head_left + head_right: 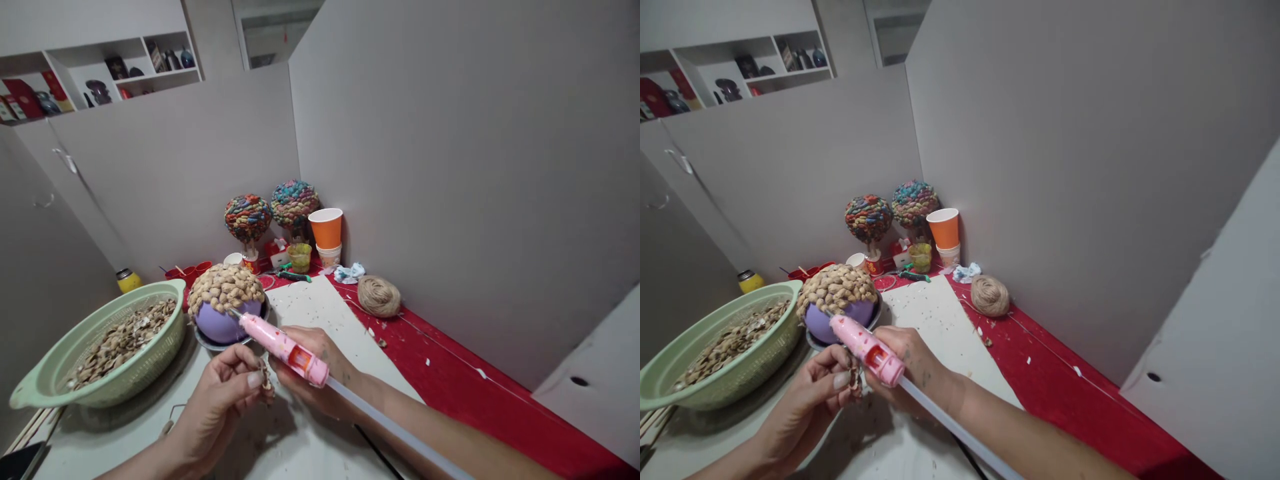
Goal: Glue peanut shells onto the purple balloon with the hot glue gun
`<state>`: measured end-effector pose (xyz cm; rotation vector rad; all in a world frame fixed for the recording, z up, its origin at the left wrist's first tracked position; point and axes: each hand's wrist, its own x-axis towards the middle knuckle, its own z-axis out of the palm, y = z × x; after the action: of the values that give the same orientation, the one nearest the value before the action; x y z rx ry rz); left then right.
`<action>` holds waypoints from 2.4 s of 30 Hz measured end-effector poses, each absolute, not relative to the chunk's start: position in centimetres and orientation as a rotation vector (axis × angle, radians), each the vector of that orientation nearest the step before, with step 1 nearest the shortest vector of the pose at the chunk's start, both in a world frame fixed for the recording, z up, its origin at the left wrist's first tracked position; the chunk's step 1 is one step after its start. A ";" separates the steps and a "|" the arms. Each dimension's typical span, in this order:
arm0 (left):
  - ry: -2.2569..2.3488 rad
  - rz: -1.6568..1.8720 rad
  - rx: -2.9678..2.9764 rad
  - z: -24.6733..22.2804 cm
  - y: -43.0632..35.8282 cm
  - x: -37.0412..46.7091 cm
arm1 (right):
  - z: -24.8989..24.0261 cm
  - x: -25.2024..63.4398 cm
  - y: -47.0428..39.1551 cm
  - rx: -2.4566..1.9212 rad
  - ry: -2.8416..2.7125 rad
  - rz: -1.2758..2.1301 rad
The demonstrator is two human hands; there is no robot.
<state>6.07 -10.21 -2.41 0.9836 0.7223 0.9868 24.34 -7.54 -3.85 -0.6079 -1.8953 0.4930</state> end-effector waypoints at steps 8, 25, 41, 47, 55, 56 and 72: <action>0.788 1.099 0.996 -1.5 -10.3 6.1 | -2.8 24.2 -8.9 -0.754 -1.675 0.868; 0.801 1.137 1.041 -1.6 -10.4 6.4 | -2.7 23.9 -9.1 -0.749 -1.655 1.182; 0.746 0.940 0.879 -1.5 -9.9 6.3 | -3.3 24.5 -8.4 -0.671 -1.803 0.900; 0.762 0.929 0.841 -1.5 -10.0 6.4 | -3.4 24.7 -7.9 -0.609 -1.923 0.712; 0.718 0.889 0.820 -1.5 -10.1 6.2 | -3.2 24.7 -8.2 -0.600 -1.892 0.773; 0.712 0.881 0.821 -1.4 -10.1 6.2 | -3.2 24.7 -8.2 -0.601 -1.894 0.760; 0.718 0.932 0.817 -2.2 -9.9 6.0 | -4.1 24.4 -7.1 -0.442 -1.967 0.364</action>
<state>6.03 -9.93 -2.20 0.8172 0.7176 0.9325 24.45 -7.09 -4.14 -0.4418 -1.9673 0.3640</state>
